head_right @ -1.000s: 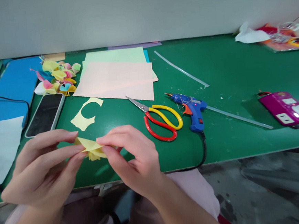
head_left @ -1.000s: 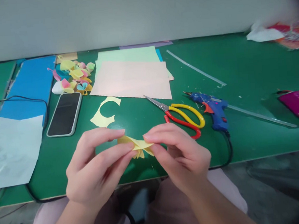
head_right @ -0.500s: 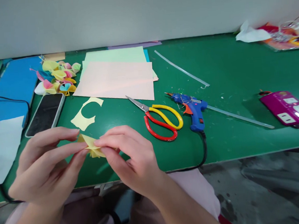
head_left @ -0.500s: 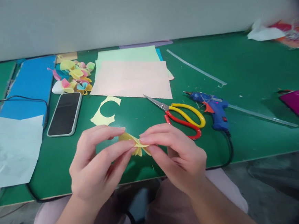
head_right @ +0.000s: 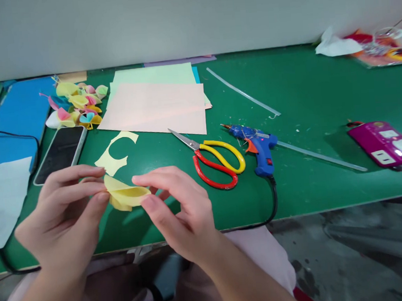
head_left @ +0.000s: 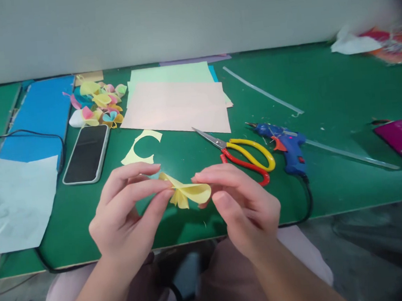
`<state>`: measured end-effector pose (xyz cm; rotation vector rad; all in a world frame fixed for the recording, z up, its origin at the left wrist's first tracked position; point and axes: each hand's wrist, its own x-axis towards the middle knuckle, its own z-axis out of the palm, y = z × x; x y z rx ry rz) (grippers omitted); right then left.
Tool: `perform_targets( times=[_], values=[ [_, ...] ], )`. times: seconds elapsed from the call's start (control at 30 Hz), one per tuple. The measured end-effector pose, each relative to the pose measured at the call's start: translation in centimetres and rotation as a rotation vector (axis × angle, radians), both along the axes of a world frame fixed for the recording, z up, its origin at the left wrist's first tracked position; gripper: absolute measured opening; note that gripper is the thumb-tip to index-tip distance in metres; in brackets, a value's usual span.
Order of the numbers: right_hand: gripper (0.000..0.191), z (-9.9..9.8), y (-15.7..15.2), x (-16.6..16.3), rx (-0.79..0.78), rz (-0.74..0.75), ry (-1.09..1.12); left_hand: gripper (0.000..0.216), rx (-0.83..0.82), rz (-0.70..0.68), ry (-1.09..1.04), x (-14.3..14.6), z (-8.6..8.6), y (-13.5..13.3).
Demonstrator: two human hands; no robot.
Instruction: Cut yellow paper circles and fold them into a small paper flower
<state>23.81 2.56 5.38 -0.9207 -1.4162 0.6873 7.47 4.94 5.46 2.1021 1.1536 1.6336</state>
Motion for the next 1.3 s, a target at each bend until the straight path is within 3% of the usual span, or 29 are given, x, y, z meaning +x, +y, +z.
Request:
perform_targets(
  times=[0.2,0.43,0.7,0.87,1.0,1.17,1.3],
  values=[
    [0.023,-0.05,-0.08,0.14,0.034,0.047,-0.005,0.009,-0.072,-0.04,-0.115,0.2,-0.41,0.2],
    [0.026,-0.12,0.09,0.03,0.091,0.08,-0.023,0.013,-0.089,-0.12,-0.227,0.27,-0.49,0.35],
    [0.048,-0.4,0.17,-0.03,0.117,0.163,0.008,0.014,-0.185,-0.157,-0.248,0.31,-0.54,0.22],
    [0.046,-0.5,0.02,-0.13,0.084,0.191,0.04,0.018,-0.199,-0.173,-0.258,0.53,-0.34,0.27],
    [0.036,-0.41,-0.26,-0.06,-0.036,0.216,0.157,0.017,-0.274,-0.268,-0.338,0.35,-0.43,0.31],
    [0.008,-0.25,0.02,0.07,-0.326,0.196,0.38,0.011,-0.494,-0.436,-0.488,-0.26,-0.51,0.56],
    [0.028,0.18,0.28,0.12,-0.512,0.336,0.267,0.002,-0.625,-0.544,-0.586,-0.3,-0.22,0.78]
  ],
)
